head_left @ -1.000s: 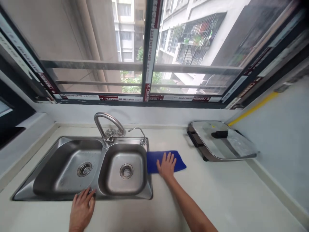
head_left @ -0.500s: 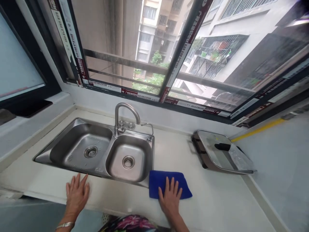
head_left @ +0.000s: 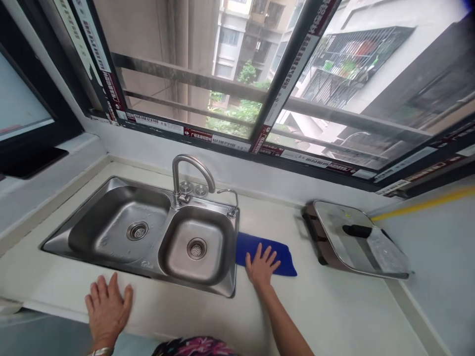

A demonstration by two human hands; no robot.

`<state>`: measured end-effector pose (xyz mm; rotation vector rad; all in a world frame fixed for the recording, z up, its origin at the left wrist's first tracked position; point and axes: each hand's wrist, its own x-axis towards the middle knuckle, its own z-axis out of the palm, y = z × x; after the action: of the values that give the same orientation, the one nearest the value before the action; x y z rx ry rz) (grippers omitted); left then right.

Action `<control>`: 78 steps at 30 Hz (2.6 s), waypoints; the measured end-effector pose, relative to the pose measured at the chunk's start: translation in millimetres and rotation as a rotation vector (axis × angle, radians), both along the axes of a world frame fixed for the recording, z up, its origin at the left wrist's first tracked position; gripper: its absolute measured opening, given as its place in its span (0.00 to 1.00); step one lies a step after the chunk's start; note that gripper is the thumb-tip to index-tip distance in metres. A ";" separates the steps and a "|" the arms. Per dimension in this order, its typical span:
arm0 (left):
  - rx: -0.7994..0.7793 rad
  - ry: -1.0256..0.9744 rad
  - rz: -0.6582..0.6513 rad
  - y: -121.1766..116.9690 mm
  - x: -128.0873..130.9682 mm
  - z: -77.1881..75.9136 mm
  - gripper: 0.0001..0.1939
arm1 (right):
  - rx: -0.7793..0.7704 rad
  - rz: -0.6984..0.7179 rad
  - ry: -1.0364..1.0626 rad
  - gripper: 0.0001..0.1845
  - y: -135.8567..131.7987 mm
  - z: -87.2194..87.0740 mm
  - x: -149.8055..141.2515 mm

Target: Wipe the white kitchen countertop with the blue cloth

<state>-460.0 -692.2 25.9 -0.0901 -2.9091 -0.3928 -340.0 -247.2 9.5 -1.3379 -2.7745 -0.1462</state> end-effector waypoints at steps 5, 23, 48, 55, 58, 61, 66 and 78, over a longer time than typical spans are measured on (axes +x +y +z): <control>-0.019 -0.045 0.034 -1.4 -2.3 -1.7 0.36 | -0.008 -0.028 0.014 0.39 48.2 -2.2 -51.2; -0.081 -0.103 0.040 -8.1 -10.7 -1.7 0.39 | -0.125 -0.049 0.147 0.40 143.6 1.4 -189.5; 0.067 0.095 -0.061 -1.5 0.5 -11.6 0.34 | 0.004 0.066 -0.019 0.38 -58.4 -2.2 46.9; 0.072 0.073 -0.069 -1.5 -0.2 -11.6 0.35 | 0.029 0.372 -0.004 0.37 -69.9 0.9 129.4; 0.074 0.060 -0.075 -1.9 -0.2 -11.6 0.35 | -0.029 0.620 -0.027 0.39 -55.0 10.2 169.3; 0.064 0.058 -0.073 -2.8 -0.1 -12.3 0.35 | -0.107 0.832 -0.073 0.42 -36.8 22.2 199.5; 0.054 0.061 -0.066 -3.9 0.0 -14.1 0.35 | -0.165 0.780 -0.035 0.35 -22.9 21.5 203.7; 0.106 0.025 -0.045 -2.6 1.6 -15.2 0.35 | 0.050 0.338 0.023 0.36 -61.5 -10.3 137.5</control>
<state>-458.5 -694.7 10.7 -0.1440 -2.8598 -0.5483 -202.5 -308.6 -0.9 -0.8371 -2.9034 -0.1794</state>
